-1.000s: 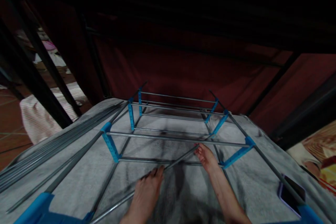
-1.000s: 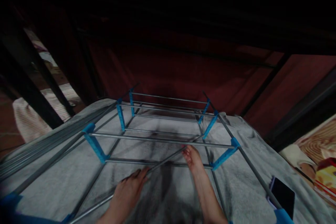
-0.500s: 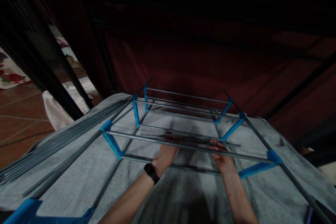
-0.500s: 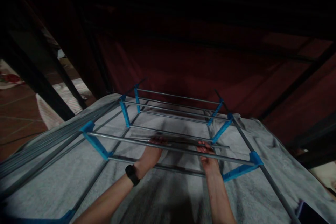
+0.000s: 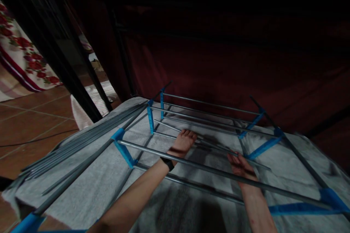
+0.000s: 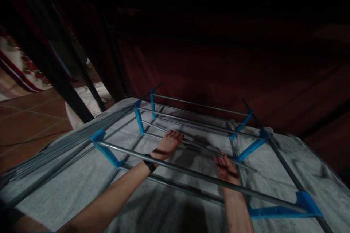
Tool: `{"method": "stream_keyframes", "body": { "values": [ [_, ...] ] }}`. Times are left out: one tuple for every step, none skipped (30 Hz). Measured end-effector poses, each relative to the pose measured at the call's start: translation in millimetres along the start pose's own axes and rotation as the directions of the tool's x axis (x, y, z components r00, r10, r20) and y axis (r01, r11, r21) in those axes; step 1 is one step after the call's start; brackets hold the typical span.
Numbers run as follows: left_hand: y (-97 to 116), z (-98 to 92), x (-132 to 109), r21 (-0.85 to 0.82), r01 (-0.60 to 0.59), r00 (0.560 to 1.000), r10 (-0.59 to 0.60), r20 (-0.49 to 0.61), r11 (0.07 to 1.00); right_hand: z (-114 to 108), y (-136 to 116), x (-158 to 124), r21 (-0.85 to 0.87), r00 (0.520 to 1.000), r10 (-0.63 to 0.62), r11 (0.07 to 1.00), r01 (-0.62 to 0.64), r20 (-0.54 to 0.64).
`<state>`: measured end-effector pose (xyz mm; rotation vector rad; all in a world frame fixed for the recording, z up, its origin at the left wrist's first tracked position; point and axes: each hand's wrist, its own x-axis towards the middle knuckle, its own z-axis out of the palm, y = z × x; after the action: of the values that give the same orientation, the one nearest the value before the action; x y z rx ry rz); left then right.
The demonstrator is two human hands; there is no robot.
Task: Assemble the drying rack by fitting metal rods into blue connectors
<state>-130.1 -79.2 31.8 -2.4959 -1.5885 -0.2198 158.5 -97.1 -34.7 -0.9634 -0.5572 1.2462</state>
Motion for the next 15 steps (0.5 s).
{"method": "stream_keyframes", "body": {
  "values": [
    [-3.4,-0.1,0.8,0.006,0.003,1.000,-0.003,-0.008,1.000,2.0,1.3,3.6,-0.001,0.999,0.032,1.000,-0.032,-0.005],
    [-6.7,0.1,1.3,0.011,0.006,1.000,-0.006,-0.014,1.000,4.1,2.5,7.1,-0.004,0.998,0.068,0.998,-0.068,-0.016],
    [-9.8,0.4,1.5,0.016,0.007,1.000,-0.007,-0.019,1.000,6.4,3.5,10.2,-0.004,0.995,0.100,0.995,-0.100,-0.020],
    [-12.6,0.8,1.6,0.020,0.007,1.000,-0.007,-0.022,1.000,8.5,4.2,12.9,0.000,0.993,0.120,0.993,-0.120,-0.016],
    [-14.8,0.8,1.7,0.025,0.007,1.000,-0.006,-0.024,1.000,10.5,4.7,14.9,0.008,0.992,0.129,0.992,-0.129,-0.016],
    [-16.4,0.4,1.9,0.029,0.005,1.000,-0.004,-0.027,1.000,12.3,4.7,16.3,0.016,0.991,0.129,0.992,-0.129,-0.027],
    [-17.4,-0.5,2.1,0.033,0.002,1.000,-0.001,-0.030,0.999,13.8,4.3,17.1,0.025,0.992,0.124,0.992,-0.123,-0.038],
    [-17.8,-1.9,2.6,0.036,-0.001,0.999,0.002,-0.034,0.999,15.0,3.5,17.4,0.033,0.992,0.120,0.992,-0.118,-0.047],
    [-18.0,-3.7,3.1,0.038,-0.005,0.999,0.006,-0.038,0.999,15.9,2.3,17.3,0.039,0.992,0.114,0.993,-0.112,-0.050],
    [-17.9,-5.6,3.8,0.040,-0.009,0.999,0.010,-0.042,0.999,16.8,0.9,17.1,0.044,0.993,0.107,0.994,-0.105,-0.045],
    [-18.0,-7.6,4.6,0.041,-0.015,0.999,0.017,-0.046,0.999,17.5,-0.5,16.7,0.048,0.994,0.100,0.994,-0.098,-0.033],
    [-18.1,-9.3,5.2,0.040,-0.021,0.999,0.023,-0.049,0.999,18.3,-1.9,16.4,0.053,0.995,0.094,0.994,-0.094,-0.016],
    [-18.5,-10.5,5.8,0.040,-0.024,0.998,0.026,-0.051,0.999,19.0,-3.0,16.1,0.061,0.996,0.091,0.994,-0.090,-0.004],
    [-19.0,-11.2,6.1,0.039,-0.024,0.998,0.026,-0.053,0.999,19.6,-3.7,15.9,0.068,0.996,0.089,0.994,-0.089,0.002],
    [-19.7,-11.5,6.3,0.038,-0.022,0.998,0.024,-0.055,0.999,20.1,-4.1,15.9,0.075,0.996,0.091,0.993,-0.091,0.006]
  ]
}}
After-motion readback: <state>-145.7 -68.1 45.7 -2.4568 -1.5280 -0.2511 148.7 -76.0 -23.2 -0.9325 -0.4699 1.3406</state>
